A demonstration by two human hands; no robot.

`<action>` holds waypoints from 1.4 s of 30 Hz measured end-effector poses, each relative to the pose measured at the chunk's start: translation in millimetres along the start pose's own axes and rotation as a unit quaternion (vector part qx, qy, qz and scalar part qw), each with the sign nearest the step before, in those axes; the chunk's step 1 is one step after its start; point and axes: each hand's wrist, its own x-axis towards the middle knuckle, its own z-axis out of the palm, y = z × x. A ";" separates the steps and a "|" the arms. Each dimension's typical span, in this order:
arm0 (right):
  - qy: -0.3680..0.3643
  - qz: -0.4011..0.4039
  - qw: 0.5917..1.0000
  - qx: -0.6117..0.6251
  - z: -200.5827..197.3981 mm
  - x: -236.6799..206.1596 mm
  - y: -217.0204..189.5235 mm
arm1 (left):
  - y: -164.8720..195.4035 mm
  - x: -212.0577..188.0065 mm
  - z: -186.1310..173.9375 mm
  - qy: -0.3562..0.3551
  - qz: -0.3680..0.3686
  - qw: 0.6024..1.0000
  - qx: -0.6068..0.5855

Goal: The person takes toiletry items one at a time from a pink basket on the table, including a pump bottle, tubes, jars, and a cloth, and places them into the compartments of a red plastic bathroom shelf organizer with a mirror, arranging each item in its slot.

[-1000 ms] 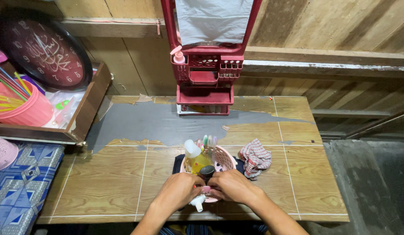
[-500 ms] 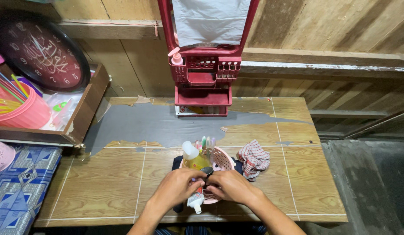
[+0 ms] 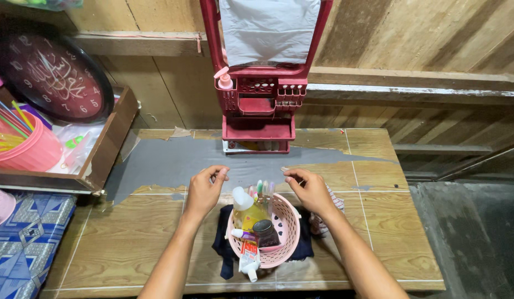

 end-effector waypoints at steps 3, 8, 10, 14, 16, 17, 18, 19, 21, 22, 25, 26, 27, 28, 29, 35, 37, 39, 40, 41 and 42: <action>-0.010 -0.001 0.999 -0.036 10.3 29.7 21.6 | -25.7 19.5 21.2 -0.029 0.002 1.000 0.013; -0.042 0.014 0.994 -0.097 31.5 78.3 38.9 | -49.0 54.4 60.7 -0.083 0.014 0.996 0.028; -0.045 0.009 0.992 -0.118 39.6 93.9 40.2 | -50.0 69.2 73.6 -0.108 0.012 0.992 0.062; -0.054 -0.004 0.982 -0.182 54.0 121.4 40.6 | -48.6 94.2 97.7 -0.104 0.079 0.985 0.115; -0.051 0.002 0.978 -0.204 60.1 133.0 42.5 | -49.3 106.9 105.7 -0.109 0.093 0.981 0.134; -0.046 0.013 0.977 -0.206 62.9 137.8 44.0 | -50.3 111.5 109.1 -0.117 0.084 0.981 0.132; -0.040 0.024 0.977 -0.208 64.9 142.4 45.1 | -51.5 115.9 112.4 -0.124 0.075 0.981 0.131; -0.046 0.039 0.975 -0.212 66.8 146.0 45.6 | -53.0 119.9 115.8 -0.132 0.067 0.980 0.131; -0.057 0.067 0.972 -0.219 71.4 153.7 45.6 | -56.4 126.1 123.7 -0.151 0.041 0.976 0.153; -0.057 0.068 0.973 -0.214 73.2 157.7 45.2 | -58.2 129.3 127.0 -0.160 0.028 0.973 0.165; -0.056 0.087 0.971 -0.214 78.7 164.6 47.5 | -64.5 135.2 137.7 -0.145 0.065 0.973 0.168; -0.056 0.100 0.968 -0.222 80.7 167.3 48.9 | -65.9 137.8 140.9 -0.155 0.063 0.970 0.178; -0.056 0.114 0.965 -0.231 82.6 169.5 50.9 | -67.3 139.8 143.8 -0.166 0.061 0.966 0.186; -0.050 0.101 0.968 -0.226 84.7 171.3 53.3 | -68.2 141.4 146.3 -0.176 0.059 0.963 0.195; -0.044 0.088 0.970 -0.222 87.2 173.6 55.7 | -69.1 142.9 148.5 -0.168 0.062 0.965 0.190; -0.034 0.080 0.976 -0.199 93.6 181.5 66.2 | -74.1 141.2 154.9 -0.152 0.047 0.969 0.188; -0.039 0.094 0.972 -0.212 95.2 181.6 67.2 | -74.9 139.0 154.2 -0.143 0.044 0.974 0.170; -0.032 0.090 0.970 -0.225 96.3 181.3 65.8 | -74.5 137.2 153.0 -0.140 0.047 0.976 0.161; -0.030 0.087 0.970 -0.227 97.0 181.4 64.9 | -74.2 135.8 152.5 -0.139 0.048 0.977 0.157; -0.028 0.083 0.969 -0.230 97.2 181.3 64.3 | -73.9 134.9 152.4 -0.137 0.044 0.978 0.152; -0.024 0.078 0.969 -0.232 97.0 182.0 63.5 | -73.1 135.0 152.3 -0.135 0.041 0.979 0.149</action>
